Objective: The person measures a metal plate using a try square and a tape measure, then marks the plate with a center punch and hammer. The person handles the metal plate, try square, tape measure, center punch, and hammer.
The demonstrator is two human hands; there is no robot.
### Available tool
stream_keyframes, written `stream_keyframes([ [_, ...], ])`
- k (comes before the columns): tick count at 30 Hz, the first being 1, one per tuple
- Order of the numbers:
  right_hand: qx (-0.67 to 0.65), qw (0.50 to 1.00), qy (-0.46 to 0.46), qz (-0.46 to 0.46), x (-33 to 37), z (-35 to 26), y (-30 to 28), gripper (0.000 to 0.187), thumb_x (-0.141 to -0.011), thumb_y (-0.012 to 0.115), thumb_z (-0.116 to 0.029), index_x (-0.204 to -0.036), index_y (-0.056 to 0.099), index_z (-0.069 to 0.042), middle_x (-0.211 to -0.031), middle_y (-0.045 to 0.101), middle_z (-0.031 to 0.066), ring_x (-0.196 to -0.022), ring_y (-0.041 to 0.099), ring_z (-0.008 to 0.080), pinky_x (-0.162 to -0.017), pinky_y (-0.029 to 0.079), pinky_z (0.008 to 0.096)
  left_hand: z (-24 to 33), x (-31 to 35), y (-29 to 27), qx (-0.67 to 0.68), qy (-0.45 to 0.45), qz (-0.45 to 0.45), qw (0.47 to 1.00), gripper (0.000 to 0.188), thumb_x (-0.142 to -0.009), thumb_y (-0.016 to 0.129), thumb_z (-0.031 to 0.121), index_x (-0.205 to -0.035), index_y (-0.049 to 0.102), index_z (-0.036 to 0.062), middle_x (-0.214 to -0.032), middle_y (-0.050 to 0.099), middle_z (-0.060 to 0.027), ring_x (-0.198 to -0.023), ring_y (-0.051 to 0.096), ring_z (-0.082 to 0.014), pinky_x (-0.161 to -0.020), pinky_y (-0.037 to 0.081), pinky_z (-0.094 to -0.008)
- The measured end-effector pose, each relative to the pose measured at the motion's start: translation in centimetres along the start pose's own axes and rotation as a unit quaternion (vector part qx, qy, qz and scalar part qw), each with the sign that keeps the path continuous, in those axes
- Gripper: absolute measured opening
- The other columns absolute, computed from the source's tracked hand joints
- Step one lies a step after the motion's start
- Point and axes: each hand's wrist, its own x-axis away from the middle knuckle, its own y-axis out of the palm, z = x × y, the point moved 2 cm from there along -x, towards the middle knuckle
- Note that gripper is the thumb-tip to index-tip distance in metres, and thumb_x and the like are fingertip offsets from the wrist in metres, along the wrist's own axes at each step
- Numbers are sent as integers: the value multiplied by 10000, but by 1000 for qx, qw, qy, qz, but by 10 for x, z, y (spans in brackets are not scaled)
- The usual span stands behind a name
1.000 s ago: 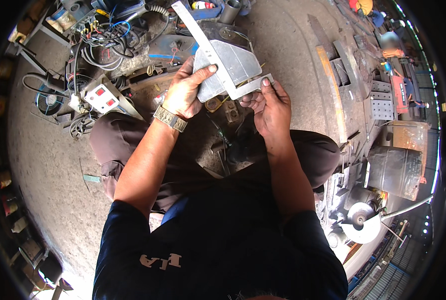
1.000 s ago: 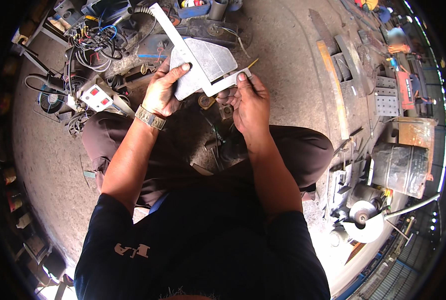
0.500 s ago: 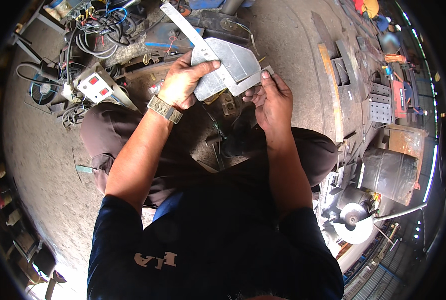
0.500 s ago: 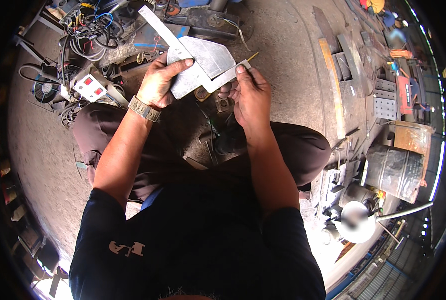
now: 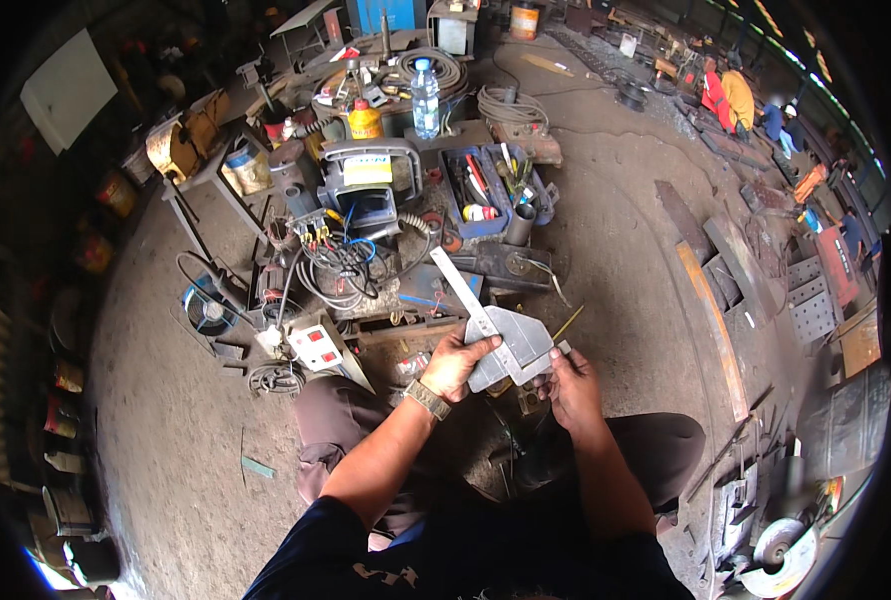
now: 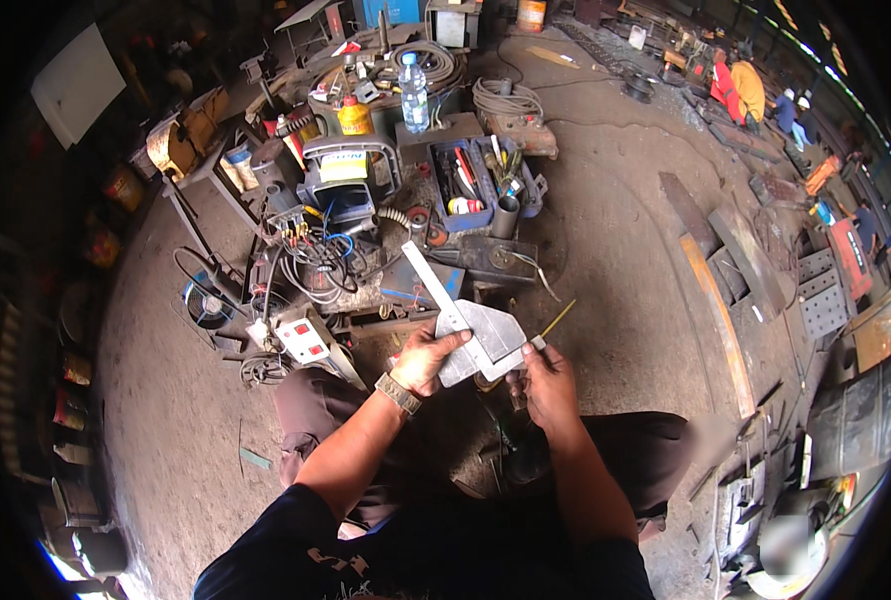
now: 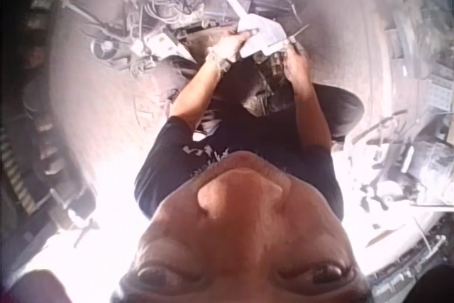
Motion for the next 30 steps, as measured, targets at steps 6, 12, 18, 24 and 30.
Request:
stream_keyframes([
  [6, 30, 999, -6, -19, 2, 7, -6, 133, -1025, 615, -221, -1036, 618, -88, -790, 656, 26, -581, 606, 121, -465, 463, 269, -4, -2, -1, -6, 5, 4, 1000, 331, -898, 760, 65, -1199, 633, 13, -1080, 712, -81, -952, 693, -199, -837, 582, -359],
  [12, 49, 999, 3, 4, 7, 6, -4, 150, -1031, 607, -231, -1015, 621, -82, -775, 632, 11, -561, 583, 106, -446, 434, 246, -6, -2, -4, -17, 3, 15, 1000, 309, -899, 745, 39, -1189, 640, 25, -1070, 719, -82, -956, 697, -209, -851, 582, -374],
  [18, 40, 999, -16, 24, 5, 4, 4, 179, -1043, 589, -230, -996, 636, -64, -781, 605, -6, -552, 496, 63, -428, 375, 219, 0, 1, 2, -20, 1, 26, 999, 331, -892, 768, 74, -1189, 638, 8, -1063, 721, -92, -926, 705, -217, -810, 597, -389],
  [24, 115, 991, 58, 27, 4, 16, -12, 206, -1025, 618, -280, -1153, 640, -120, -954, 642, -25, -807, 598, 67, -576, 459, 235, -3, -2, -12, -121, -1, 64, 991, 403, -879, 789, 158, -1214, 646, -14, -1077, 714, -94, -934, 673, -184, -844, 559, -335],
  [30, 32, 999, 28, 7, 7, 11, -2, 190, -1033, 613, -246, -1174, 645, -123, -953, 652, -32, -761, 586, 51, -581, 450, 215, 4, 2, 7, -13, 10, 13, 1000, 314, -906, 729, 33, -1206, 638, 9, -1077, 711, -78, -955, 690, -191, -848, 582, -350],
])
